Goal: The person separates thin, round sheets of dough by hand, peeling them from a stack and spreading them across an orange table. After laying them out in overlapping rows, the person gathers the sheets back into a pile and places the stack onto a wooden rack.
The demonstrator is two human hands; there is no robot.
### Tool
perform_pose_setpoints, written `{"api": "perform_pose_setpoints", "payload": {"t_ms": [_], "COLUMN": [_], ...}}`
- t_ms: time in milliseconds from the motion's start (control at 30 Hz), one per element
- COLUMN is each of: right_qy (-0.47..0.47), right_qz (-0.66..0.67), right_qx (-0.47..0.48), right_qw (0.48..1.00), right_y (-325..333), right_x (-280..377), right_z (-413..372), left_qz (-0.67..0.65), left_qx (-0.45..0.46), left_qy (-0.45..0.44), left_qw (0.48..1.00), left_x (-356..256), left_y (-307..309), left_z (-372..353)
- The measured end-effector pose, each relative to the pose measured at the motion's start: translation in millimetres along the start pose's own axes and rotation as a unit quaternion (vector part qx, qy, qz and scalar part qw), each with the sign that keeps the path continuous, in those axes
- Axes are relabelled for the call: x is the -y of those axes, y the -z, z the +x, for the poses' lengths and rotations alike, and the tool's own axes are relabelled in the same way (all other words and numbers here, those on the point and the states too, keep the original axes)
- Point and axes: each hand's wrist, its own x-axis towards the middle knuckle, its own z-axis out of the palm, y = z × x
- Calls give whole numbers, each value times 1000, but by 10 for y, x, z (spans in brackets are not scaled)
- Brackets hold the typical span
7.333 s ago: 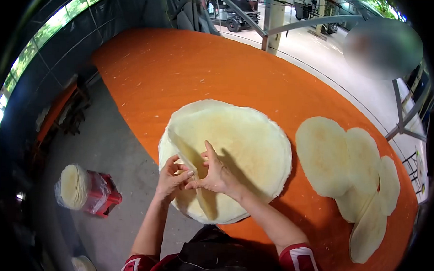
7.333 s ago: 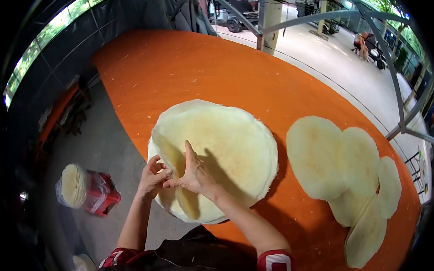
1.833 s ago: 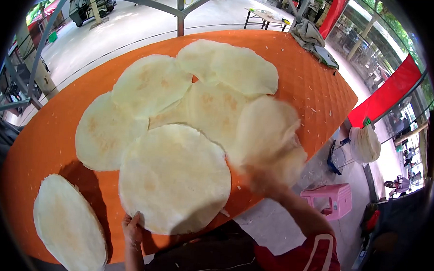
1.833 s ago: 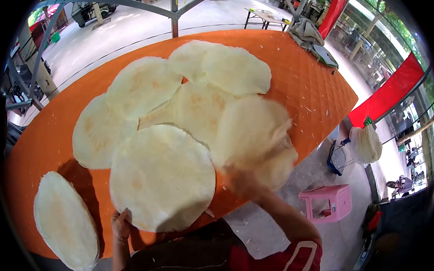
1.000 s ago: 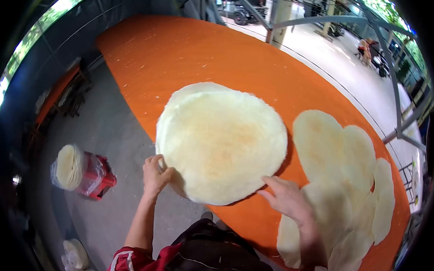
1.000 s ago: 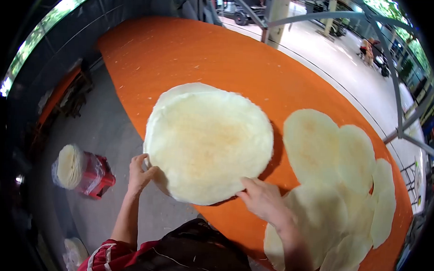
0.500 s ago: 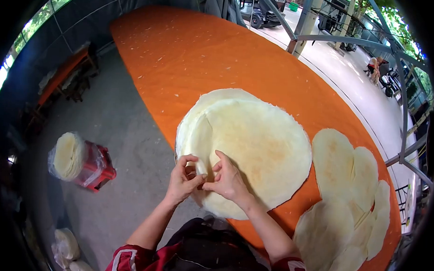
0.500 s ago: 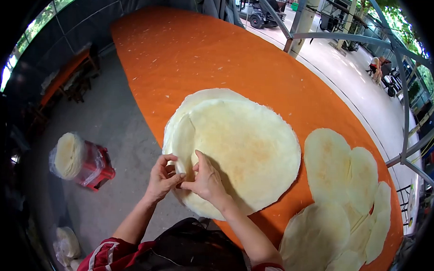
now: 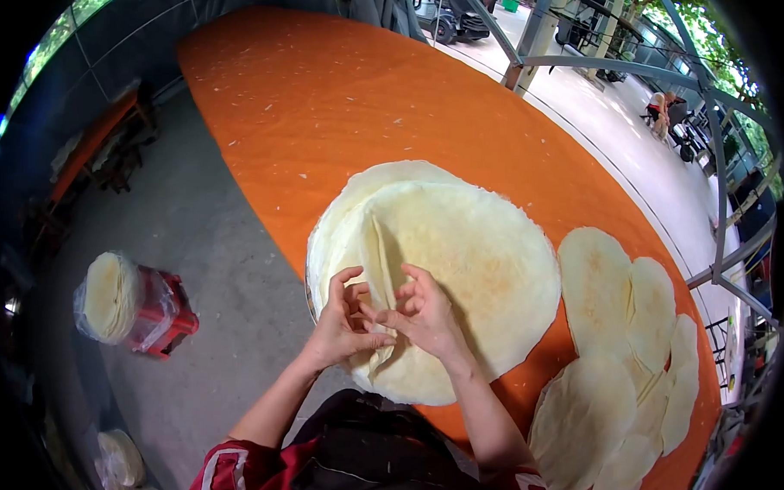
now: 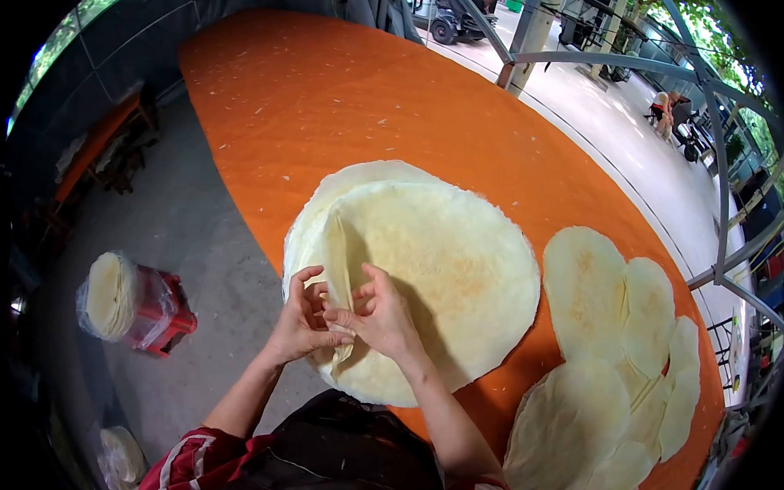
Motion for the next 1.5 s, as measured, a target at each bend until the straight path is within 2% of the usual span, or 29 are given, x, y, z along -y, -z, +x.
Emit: {"api": "perform_pose_setpoints", "payload": {"t_ms": [33, 133, 267, 367, 467, 567, 667, 867, 967, 1067, 1133, 1167, 1267, 1300, 1333, 1400, 1433, 1467, 1500], "right_qy": [-28, -63, -105, -100, -129, -86, -65, -84, -90, -98, -36, -4, -108, -63, -61, -59, -57, -66, 38], "right_qz": [-43, 153, 170, 217, 203, 208, 160, 126, 120, 55, -150, -251, -188, 23, 51, -94, -229, -368, -397], "right_qx": [-10, 46, 28, 53, 58, 71, 84, 118, 120, 98, 74, 61, 24, -30, -62, -87, -33, 0, 10], "right_qw": [999, 985, 980, 970, 969, 972, 981, 981, 981, 989, 985, 966, 976, 997, 995, 990, 971, 927, 917], "right_y": [0, 94, 174, 187, 209, 165, 131, 156, 145, 97, -15, -46, 98, 189, 293, 277, 97, -103, -236], "right_x": [56, 99, -76, -17, 37, -81, -94, -59, -35, -37, 98, 145, 87, -127, -100, -199, -35, 149, -83], "right_z": [48, 110, 97, 101, 117, 165, 183, 187, 176, 164, 126, 108, 98, 100, 70, 106, 79, 88, 92], "left_qz": [14, 73, 76, 69, 78, 32, 16, -9, -21, 4, 55, 91, 134, 138, 118, 77, 78, 149, 113], "left_qx": [14, 36, 46, 49, 33, 41, 46, 47, 54, 51, 33, 17, -52, -78, -103, -149, -187, -214, -197], "left_qy": [-8, 21, 35, 49, 9, 40, 52, 50, 38, 27, 23, 21, 53, 68, 71, 86, 20, 8, -43], "left_qw": [1000, 996, 995, 995, 996, 998, 997, 998, 998, 998, 998, 995, 988, 985, 985, 982, 979, 965, 973], "left_x": [-7, -86, -105, -104, -21, -57, -22, -23, -62, -163, -179, -173, -72, -33, -25, 17, 54, 183, 229], "left_y": [-6, 14, 65, 97, 149, 175, 252, 273, 246, 142, 82, 55, 156, 202, 206, 169, 102, 176, 191], "left_z": [7, 36, 71, 85, 110, 122, 134, 111, 130, 96, 94, 99, 82, 89, 114, 133, 193, 253, 284]}}
